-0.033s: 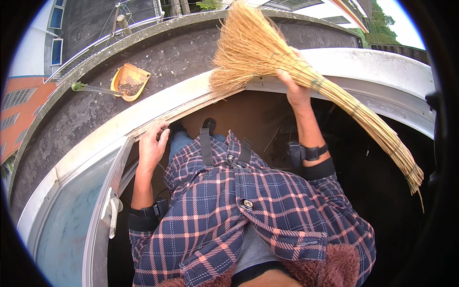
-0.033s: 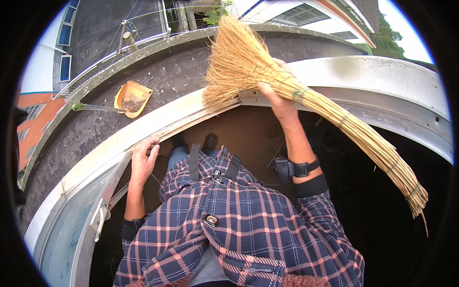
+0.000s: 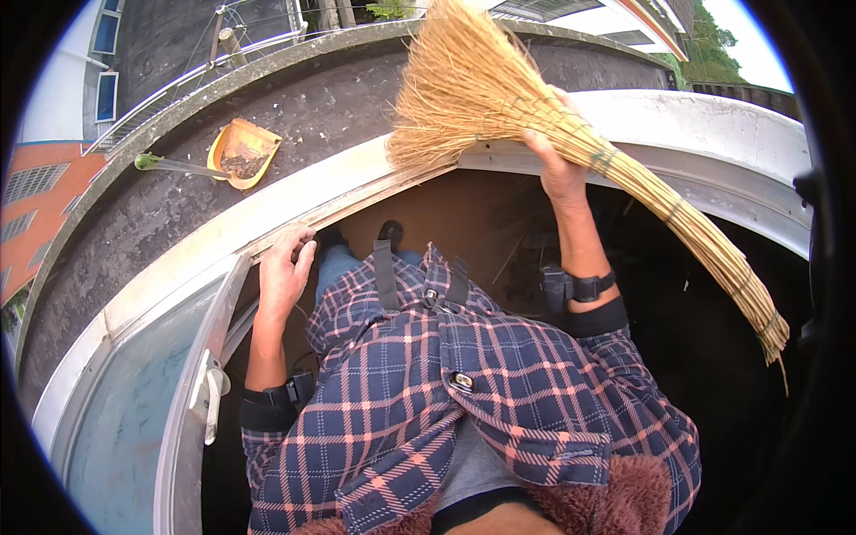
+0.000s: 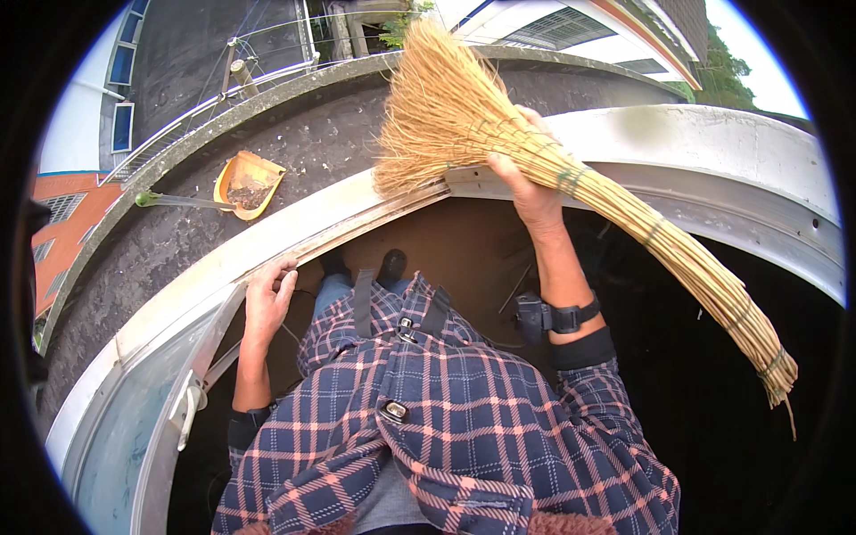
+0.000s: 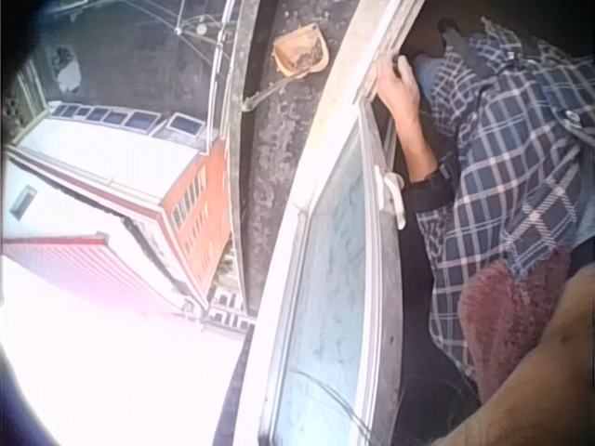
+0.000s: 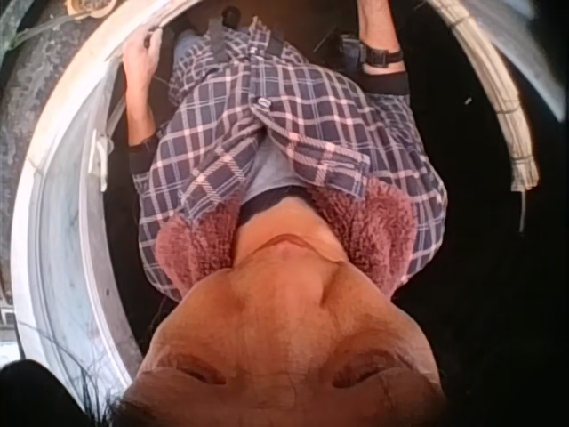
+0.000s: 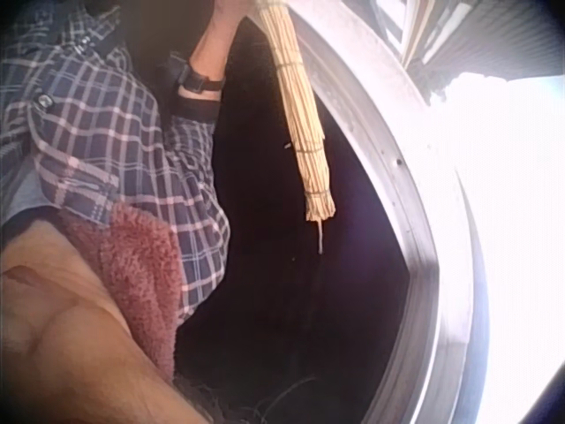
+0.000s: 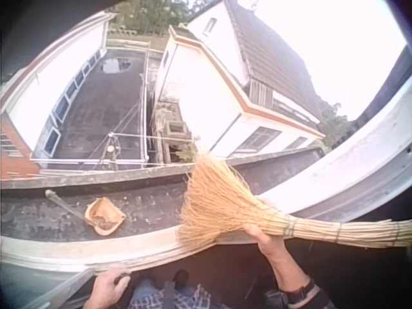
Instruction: The person sweeps debris from a balcony floor using a straw broom and collects it with a dustpan. They repeatedly sweep small areas and transfer the debris into the dustpan, then continue sweeping other sections of the balcony.
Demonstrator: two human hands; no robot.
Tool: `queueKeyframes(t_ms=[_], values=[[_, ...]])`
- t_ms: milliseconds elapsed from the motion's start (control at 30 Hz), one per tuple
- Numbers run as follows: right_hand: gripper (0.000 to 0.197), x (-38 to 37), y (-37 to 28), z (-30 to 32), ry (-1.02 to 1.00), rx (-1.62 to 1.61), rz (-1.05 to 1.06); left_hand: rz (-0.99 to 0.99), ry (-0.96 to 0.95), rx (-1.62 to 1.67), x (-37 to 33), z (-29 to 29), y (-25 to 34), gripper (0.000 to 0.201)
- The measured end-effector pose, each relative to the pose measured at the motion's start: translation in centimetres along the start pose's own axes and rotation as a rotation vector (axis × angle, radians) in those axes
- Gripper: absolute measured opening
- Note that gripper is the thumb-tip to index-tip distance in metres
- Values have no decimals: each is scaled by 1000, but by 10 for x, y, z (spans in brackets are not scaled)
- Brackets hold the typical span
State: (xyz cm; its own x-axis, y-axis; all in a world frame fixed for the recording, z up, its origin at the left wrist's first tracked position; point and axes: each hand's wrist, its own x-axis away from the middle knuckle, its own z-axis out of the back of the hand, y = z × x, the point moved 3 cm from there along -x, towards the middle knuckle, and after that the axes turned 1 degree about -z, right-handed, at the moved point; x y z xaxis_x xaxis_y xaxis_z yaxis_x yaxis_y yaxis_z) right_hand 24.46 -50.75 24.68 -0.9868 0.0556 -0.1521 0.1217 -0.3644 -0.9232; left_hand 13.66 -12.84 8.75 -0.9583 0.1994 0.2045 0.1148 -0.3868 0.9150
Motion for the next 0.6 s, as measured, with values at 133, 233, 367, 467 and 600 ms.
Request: queueKeyframes(t_ms=[133, 233, 367, 467, 600], values=[[62, 1, -8, -18, -166, 54, 77, 36, -15, -15, 0, 1, -4, 21], [62, 6, 18, -41, -347, 170, 92, 0, -20, -17, -1, 0, -3, 21], [65, -14, 43, -1, -291, 28, -155, 15, 16, -5, 3, 1, -3, 21], [67, -28, 33, 18, -269, 220, 87, -15, 49, 0, 6, 1, -3, 21], [69, -34, 5, 9, -203, 249, 209, 21, 30, -7, 7, 0, -5, 22]])
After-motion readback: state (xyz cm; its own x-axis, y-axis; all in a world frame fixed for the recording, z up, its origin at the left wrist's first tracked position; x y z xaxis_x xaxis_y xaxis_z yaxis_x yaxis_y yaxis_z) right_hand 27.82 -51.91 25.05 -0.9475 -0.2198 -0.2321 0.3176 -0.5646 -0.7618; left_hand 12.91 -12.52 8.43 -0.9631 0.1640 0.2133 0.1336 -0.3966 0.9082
